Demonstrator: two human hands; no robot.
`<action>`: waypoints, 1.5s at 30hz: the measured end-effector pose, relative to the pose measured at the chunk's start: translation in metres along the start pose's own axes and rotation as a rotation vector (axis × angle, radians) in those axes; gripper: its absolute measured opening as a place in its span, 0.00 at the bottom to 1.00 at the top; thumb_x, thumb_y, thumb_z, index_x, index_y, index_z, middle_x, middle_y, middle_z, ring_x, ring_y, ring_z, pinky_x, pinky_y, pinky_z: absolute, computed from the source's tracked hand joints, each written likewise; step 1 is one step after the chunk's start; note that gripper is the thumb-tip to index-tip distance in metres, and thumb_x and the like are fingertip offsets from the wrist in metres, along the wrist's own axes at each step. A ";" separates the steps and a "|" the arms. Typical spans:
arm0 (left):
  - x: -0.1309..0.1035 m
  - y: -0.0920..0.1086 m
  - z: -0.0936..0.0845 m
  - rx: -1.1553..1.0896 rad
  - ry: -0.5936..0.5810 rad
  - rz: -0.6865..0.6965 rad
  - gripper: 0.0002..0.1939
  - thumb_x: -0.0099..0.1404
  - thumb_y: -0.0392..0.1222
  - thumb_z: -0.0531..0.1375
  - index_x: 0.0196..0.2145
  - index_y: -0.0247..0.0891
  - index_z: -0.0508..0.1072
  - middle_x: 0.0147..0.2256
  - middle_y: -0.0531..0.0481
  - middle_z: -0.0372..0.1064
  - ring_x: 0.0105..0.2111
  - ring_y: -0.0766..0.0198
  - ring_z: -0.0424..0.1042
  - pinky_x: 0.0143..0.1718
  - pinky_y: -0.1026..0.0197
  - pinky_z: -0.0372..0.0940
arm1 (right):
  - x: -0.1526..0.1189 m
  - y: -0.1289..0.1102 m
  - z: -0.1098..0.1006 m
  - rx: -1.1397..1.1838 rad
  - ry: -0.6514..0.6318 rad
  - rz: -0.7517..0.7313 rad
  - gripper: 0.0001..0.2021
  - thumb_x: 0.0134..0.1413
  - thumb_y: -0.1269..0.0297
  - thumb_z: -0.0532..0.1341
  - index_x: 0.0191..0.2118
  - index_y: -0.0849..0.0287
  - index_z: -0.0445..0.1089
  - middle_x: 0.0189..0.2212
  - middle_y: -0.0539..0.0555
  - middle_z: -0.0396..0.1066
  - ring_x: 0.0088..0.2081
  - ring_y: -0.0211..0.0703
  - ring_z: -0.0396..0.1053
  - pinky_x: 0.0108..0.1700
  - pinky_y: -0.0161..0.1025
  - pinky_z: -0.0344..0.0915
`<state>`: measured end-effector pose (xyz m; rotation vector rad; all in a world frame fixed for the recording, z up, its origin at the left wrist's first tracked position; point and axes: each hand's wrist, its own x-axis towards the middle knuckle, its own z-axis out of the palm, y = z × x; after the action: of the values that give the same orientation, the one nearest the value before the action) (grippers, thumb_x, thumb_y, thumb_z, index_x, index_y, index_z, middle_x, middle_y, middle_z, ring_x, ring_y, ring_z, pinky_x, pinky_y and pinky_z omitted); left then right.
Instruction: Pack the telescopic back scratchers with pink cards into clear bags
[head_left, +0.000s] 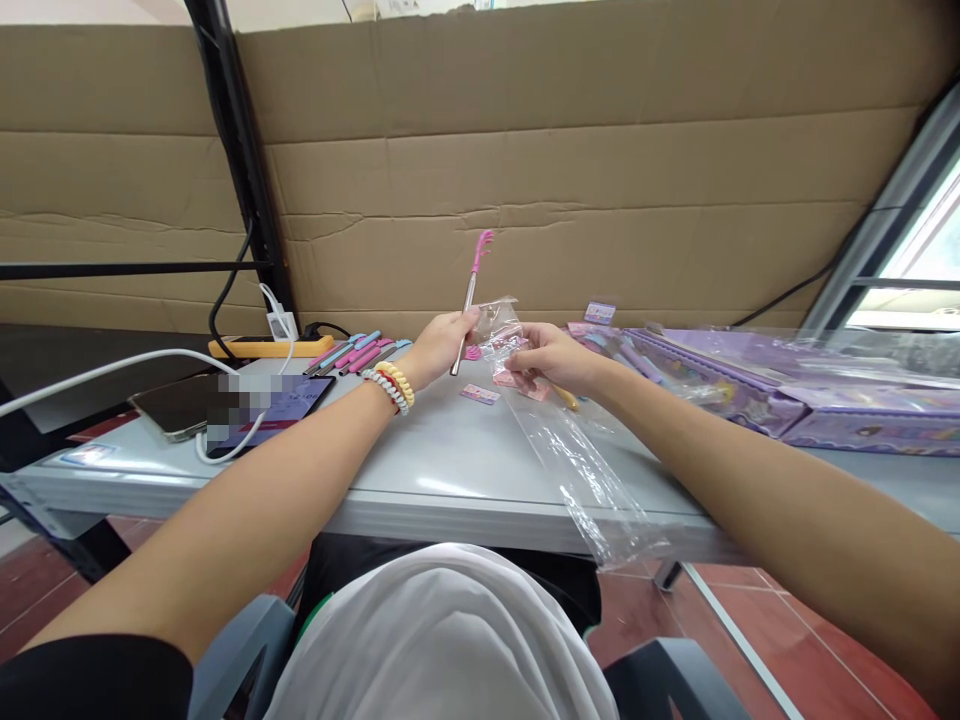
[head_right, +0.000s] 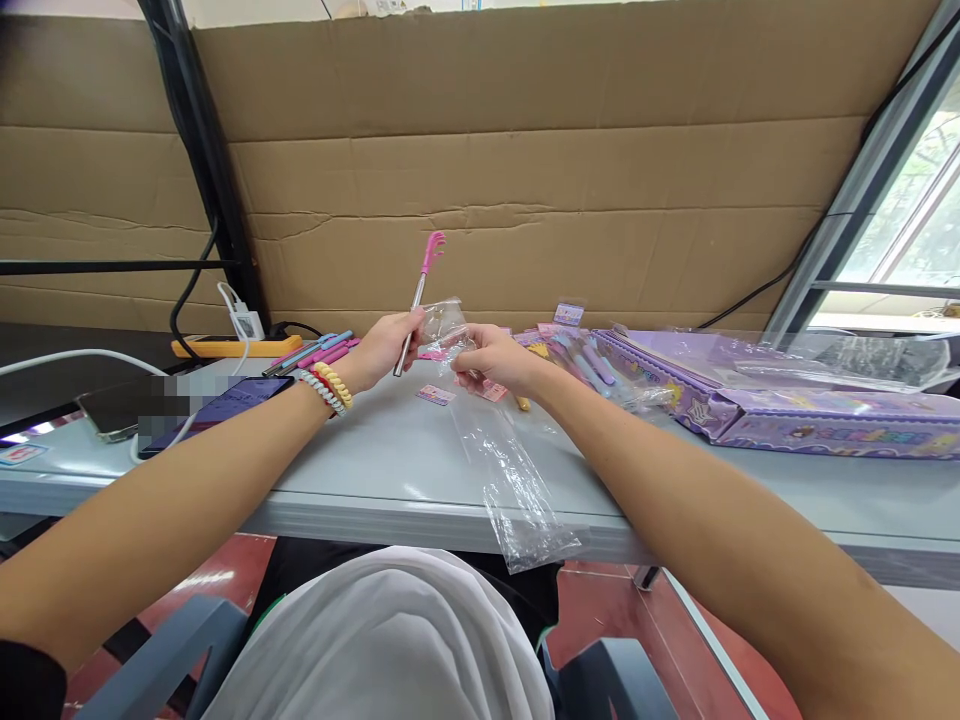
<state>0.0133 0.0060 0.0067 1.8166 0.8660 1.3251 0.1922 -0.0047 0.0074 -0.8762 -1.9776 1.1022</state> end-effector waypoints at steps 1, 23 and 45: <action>-0.001 0.001 0.000 0.002 0.013 -0.002 0.21 0.65 0.49 0.51 0.18 0.37 0.56 0.16 0.57 0.51 0.14 0.73 0.52 0.16 0.67 0.48 | 0.000 0.000 0.000 -0.008 -0.002 -0.011 0.12 0.42 0.73 0.61 0.36 0.59 0.62 0.15 0.48 0.64 0.17 0.35 0.63 0.17 0.31 0.56; 0.009 -0.007 -0.006 -0.072 0.240 0.128 0.20 0.60 0.57 0.54 0.25 0.39 0.55 0.17 0.59 0.50 0.14 0.75 0.50 0.16 0.68 0.49 | -0.001 0.001 -0.004 -0.108 0.012 0.092 0.18 0.40 0.75 0.58 0.42 0.59 0.65 0.11 0.45 0.59 0.17 0.37 0.60 0.15 0.30 0.52; 0.003 -0.006 -0.004 0.120 0.132 0.157 0.15 0.63 0.50 0.53 0.25 0.38 0.57 0.17 0.60 0.52 0.16 0.73 0.52 0.20 0.66 0.49 | -0.005 -0.007 0.002 -0.341 -0.111 0.074 0.11 0.46 0.69 0.61 0.39 0.60 0.66 0.13 0.46 0.58 0.16 0.33 0.56 0.16 0.29 0.52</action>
<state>0.0091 0.0119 0.0043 1.9404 0.9049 1.5359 0.1914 -0.0125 0.0112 -1.0908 -2.2841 0.8822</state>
